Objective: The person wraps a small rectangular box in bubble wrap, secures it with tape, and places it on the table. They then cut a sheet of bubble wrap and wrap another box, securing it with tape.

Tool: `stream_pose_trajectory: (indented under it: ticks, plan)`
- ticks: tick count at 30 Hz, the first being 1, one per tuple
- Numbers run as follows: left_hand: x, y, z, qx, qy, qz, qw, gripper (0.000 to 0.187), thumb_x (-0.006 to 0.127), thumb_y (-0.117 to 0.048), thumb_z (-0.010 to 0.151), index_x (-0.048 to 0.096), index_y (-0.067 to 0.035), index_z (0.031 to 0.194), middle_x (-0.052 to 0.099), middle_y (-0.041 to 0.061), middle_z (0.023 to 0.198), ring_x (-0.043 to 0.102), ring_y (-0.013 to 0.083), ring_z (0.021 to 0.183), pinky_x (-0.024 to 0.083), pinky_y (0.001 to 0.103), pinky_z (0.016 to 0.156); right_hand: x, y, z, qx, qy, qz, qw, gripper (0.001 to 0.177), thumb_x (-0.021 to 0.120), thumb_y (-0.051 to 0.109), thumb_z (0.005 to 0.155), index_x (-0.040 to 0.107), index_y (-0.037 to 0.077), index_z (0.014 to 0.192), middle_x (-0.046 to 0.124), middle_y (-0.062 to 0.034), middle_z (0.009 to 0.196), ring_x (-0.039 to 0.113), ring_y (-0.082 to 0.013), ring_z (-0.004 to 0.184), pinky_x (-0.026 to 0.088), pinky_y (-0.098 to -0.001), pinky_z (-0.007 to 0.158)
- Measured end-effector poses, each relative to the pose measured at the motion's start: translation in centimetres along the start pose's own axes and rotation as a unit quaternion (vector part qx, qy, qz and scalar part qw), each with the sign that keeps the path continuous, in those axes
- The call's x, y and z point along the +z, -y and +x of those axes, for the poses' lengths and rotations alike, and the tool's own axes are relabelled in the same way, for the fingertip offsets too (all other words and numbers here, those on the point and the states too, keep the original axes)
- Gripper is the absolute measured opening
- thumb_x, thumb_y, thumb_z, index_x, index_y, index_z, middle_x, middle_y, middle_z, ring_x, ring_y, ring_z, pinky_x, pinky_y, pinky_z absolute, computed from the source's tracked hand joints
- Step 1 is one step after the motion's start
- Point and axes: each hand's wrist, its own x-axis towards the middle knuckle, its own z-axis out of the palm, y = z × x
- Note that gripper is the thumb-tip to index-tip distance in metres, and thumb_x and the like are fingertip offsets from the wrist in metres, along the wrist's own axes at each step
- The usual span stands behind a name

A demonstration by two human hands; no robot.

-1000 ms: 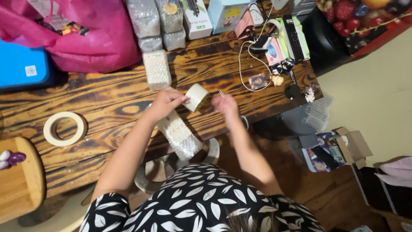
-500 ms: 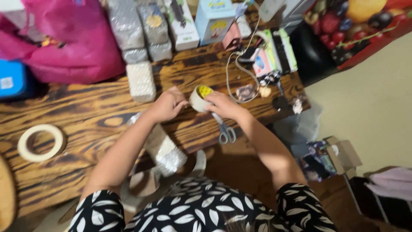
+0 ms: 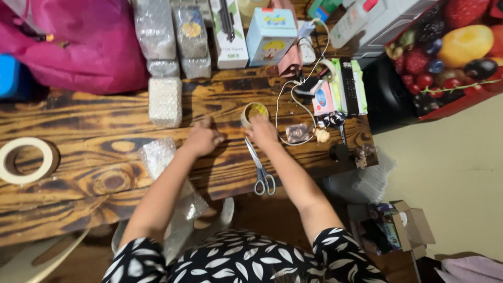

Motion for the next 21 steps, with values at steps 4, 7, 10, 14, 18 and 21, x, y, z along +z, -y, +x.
stream_pose_trajectory:
  ticks: [4,7,10,14,18,21]
  plan:
    - [-4.7,3.2,-8.7,0.009,-0.257,-0.093,0.962,0.029,0.067,-0.027,0.095,0.077,-0.011,0.116,0.067,0.023,0.134,0.057,0.0406,0.129,0.04,0.053,0.109,-1.8,1.5,-2.5,-0.009,-0.184,0.014,0.983,0.04,0.076,0.014,0.071,0.07,0.002,0.109,0.067,-0.0195,0.106,0.062,-0.0391,0.1,0.054,-0.043,0.082]
    - [-5.5,5.9,-18.1,-0.21,-0.371,-0.177,0.887,0.027,0.063,-0.012,0.096,0.072,-0.005,0.12,0.07,0.018,0.126,0.061,0.032,0.124,0.047,0.043,0.109,1.8,5.3,-4.6,0.119,0.015,0.332,0.935,0.021,0.067,0.014,0.095,0.074,0.006,0.114,0.072,-0.0091,0.111,0.072,-0.0206,0.098,0.061,-0.0311,0.083]
    - [-2.0,7.6,-21.6,-0.231,-0.377,-0.357,0.823,0.04,0.061,-0.009,0.098,0.057,-0.002,0.138,0.061,0.016,0.138,0.056,0.0276,0.13,0.043,0.038,0.112,7.3,11.3,-4.9,0.059,0.15,0.564,0.81,0.039,0.067,0.018,0.101,0.063,0.0,0.136,0.07,-0.012,0.132,0.068,-0.0192,0.116,0.055,-0.0321,0.099]
    - [3.4,9.3,-19.2,-0.162,-0.332,-0.483,0.794,0.055,0.06,-0.007,0.098,0.043,0.0,0.15,0.052,0.014,0.149,0.05,0.0257,0.138,0.038,0.036,0.116,11.3,18.0,-2.9,0.036,0.184,0.613,0.768,0.06,0.063,0.017,0.102,0.037,0.005,0.155,0.044,-0.0085,0.155,0.045,-0.0185,0.137,0.041,-0.0348,0.111]
    - [3.7,9.6,-17.1,-0.123,-0.275,-0.523,0.797,0.05,0.064,-0.008,0.095,0.051,-0.001,0.142,0.061,0.011,0.133,0.058,0.0228,0.122,0.046,0.034,0.107,10.0,20.5,-2.1,0.06,0.222,0.584,0.779,0.048,0.064,0.017,0.101,0.053,0.001,0.145,0.063,-0.013,0.138,0.058,-0.0232,0.127,0.047,-0.0367,0.109]
    - [1.1,8.5,-17.5,-0.086,-0.274,-0.432,0.855,0.043,0.072,-0.009,0.089,0.058,-0.001,0.128,0.062,0.011,0.123,0.061,0.0241,0.115,0.048,0.034,0.102,6.9,20.3,-2.4,0.017,0.197,0.525,0.828,0.043,0.067,0.013,0.098,0.057,-0.001,0.138,0.064,-0.0121,0.136,0.059,-0.0234,0.127,0.048,-0.0358,0.11]
